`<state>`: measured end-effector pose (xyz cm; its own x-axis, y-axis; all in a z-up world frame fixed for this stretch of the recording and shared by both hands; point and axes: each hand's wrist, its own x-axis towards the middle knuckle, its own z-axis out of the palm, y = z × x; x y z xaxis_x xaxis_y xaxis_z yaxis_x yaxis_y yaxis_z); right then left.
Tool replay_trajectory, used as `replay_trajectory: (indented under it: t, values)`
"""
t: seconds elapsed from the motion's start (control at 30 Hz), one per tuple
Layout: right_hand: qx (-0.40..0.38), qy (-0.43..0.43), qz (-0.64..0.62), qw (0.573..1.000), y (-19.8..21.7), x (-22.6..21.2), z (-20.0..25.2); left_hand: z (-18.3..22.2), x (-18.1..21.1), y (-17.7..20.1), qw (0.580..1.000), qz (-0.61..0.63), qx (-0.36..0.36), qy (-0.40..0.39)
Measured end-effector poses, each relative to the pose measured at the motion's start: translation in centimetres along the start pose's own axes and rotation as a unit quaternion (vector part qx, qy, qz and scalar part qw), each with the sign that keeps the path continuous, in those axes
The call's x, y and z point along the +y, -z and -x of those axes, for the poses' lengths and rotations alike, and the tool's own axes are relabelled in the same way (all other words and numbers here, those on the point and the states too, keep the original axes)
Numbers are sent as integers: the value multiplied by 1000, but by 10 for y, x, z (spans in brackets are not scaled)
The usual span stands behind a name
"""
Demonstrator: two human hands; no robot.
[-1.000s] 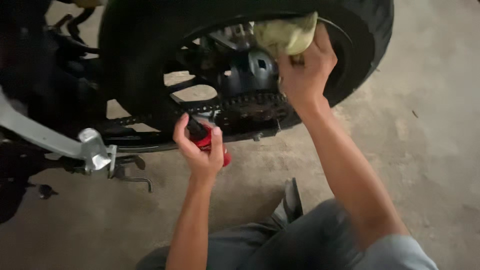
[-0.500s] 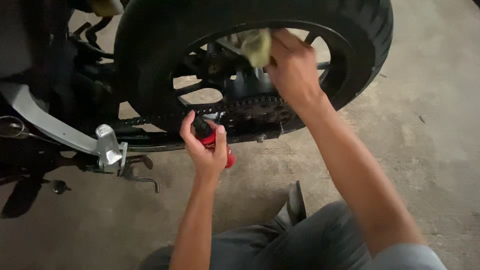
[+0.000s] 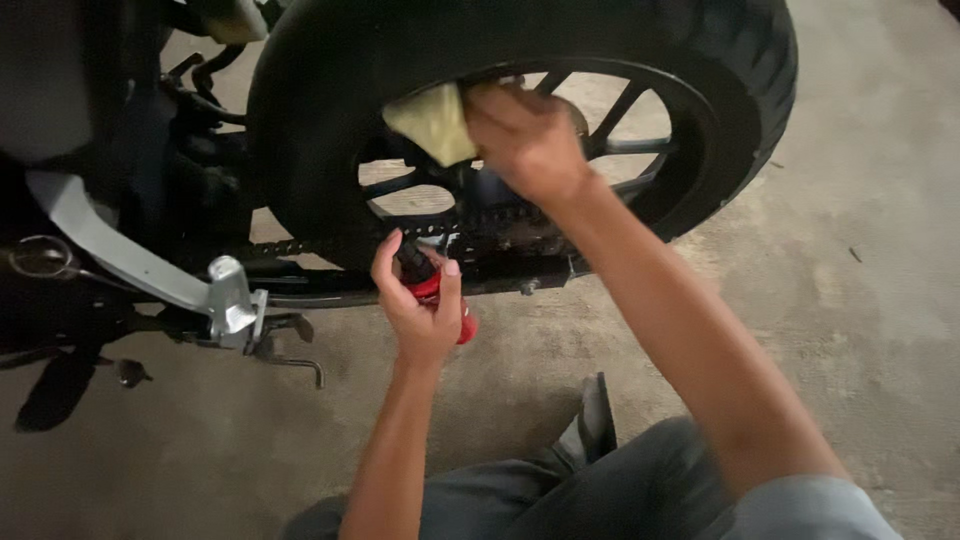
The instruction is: The person sits on the floor and cleans the motorcycle chain and rear sprocket. They spray a red bottle of cleaner onto the chain and wipe it with a yellow cloth, rotating the wheel to access different sections.
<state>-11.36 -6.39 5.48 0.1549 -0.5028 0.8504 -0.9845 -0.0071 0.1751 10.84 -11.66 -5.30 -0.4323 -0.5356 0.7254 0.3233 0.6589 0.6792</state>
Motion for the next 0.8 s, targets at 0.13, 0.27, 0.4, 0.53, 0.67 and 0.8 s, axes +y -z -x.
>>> replay_trajectory:
  t: [0.13, 0.27, 0.4, 0.53, 0.67, 0.8]
  values:
    - [-83, -13, -60, 995, 4, 14, -2, 5, 5, -6, 996, 26, 40, 81]
    - [-161, 4, -123, 979, 40, 21, 9, 9, 3, -5, 996, 17, 39, 79]
    - [-287, -49, -186, 938, 54, 23, 18, 4, -3, -1, 999, -42, -4, -21]
    - [-219, -30, -143, 965, 45, 17, 20, 6, -3, -8, 999, 20, 29, 39]
    - [-101, 78, -42, 991, 13, 14, 15, 7, -2, -6, 997, 23, 18, 71]
    - [-53, 63, -37, 996, 4, 21, 13, 4, -1, -3, 1000, -4, 3, 22]
